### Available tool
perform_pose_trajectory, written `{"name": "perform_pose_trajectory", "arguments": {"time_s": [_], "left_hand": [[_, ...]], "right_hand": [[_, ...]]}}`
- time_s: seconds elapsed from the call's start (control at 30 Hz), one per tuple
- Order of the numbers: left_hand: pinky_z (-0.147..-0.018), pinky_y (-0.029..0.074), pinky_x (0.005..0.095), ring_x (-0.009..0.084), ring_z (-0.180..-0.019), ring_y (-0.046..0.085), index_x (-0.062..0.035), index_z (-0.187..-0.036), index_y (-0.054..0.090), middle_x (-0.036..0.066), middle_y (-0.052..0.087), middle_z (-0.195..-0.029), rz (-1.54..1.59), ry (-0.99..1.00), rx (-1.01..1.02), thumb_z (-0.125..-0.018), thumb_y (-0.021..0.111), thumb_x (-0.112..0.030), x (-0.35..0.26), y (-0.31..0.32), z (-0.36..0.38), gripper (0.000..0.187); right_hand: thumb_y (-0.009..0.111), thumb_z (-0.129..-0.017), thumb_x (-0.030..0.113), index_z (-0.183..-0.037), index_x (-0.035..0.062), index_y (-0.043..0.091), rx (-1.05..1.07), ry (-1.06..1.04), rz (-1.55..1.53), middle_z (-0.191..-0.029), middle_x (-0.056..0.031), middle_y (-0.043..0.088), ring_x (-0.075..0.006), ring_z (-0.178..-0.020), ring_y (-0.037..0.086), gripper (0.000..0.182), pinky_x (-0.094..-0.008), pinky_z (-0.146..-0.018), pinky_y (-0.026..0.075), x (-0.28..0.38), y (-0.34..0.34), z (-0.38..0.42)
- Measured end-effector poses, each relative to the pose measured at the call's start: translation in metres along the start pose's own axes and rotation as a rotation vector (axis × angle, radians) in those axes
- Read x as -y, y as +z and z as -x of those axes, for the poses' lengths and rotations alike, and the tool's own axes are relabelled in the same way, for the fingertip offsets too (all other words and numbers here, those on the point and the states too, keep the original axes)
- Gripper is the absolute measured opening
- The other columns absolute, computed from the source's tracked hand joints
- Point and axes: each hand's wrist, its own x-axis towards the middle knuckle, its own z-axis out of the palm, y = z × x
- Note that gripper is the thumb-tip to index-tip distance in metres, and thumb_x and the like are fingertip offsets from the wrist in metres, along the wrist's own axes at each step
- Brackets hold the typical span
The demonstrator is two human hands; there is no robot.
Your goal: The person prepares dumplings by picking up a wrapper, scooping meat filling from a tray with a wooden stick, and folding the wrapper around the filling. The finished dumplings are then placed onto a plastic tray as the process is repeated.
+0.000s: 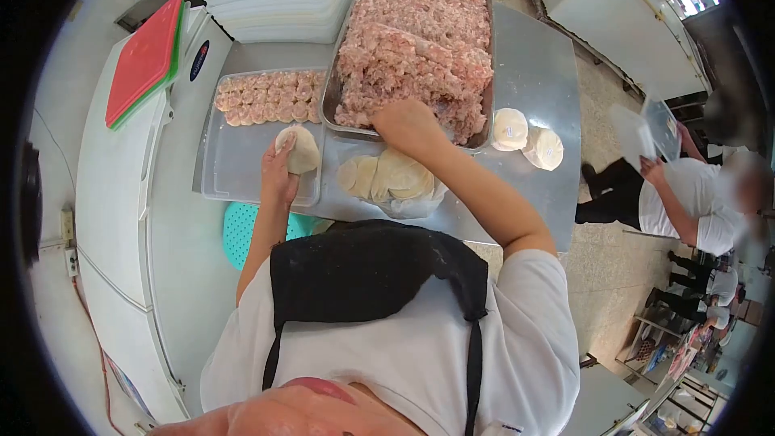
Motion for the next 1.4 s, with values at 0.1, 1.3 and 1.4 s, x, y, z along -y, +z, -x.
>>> {"name": "perform_pose_trajectory", "arguments": {"time_s": [0.1, 1.3, 1.4], "left_hand": [[-0.082, 0.054, 0.0325, 0.0175, -0.095, 0.064, -0.0005, -0.116, 0.058, 0.008, 0.065, -0.106, 0.02, -0.006, 0.038, -0.093, 0.058, -0.016, 0.002, 0.0, -0.014, 0.027], [-0.106, 0.038, 0.0454, 0.0312, -0.123, 0.048, 0.0033, -0.135, 0.038, 0.019, 0.047, -0.134, 0.498, -0.139, 0.392, -0.1, 0.038, -0.038, -0.024, 0.176, -0.035, 0.054], [-0.108, 0.034, 0.049, 0.0346, -0.126, 0.043, 0.0023, -0.137, 0.036, 0.02, 0.044, -0.137, 0.607, -0.195, 0.321, -0.099, 0.031, -0.047, -0.021, 0.18, -0.032, 0.062]], "right_hand": [[0.057, -0.087, 0.025, -0.073, 0.0064, 0.068, 0.025, 0.224, -0.159, -0.073, -0.0159, 0.067, -0.0292, -0.07, 0.068, 0.026, -0.0423, -0.061, 0.052, -0.006, 0.004, 0.019], [0.06, -0.092, 0.025, -0.114, -0.0006, 0.062, -0.611, 0.477, -0.959, -0.085, -0.0148, 0.063, -0.0272, -0.08, 0.062, 0.034, -0.0373, -0.073, 0.049, -0.021, -0.006, 0.053], [0.059, -0.091, 0.021, -0.113, 0.0023, 0.062, -0.378, 0.385, -0.657, -0.085, -0.0154, 0.063, -0.032, -0.08, 0.062, 0.029, -0.04, -0.072, 0.05, -0.041, -0.024, 0.08]]}}
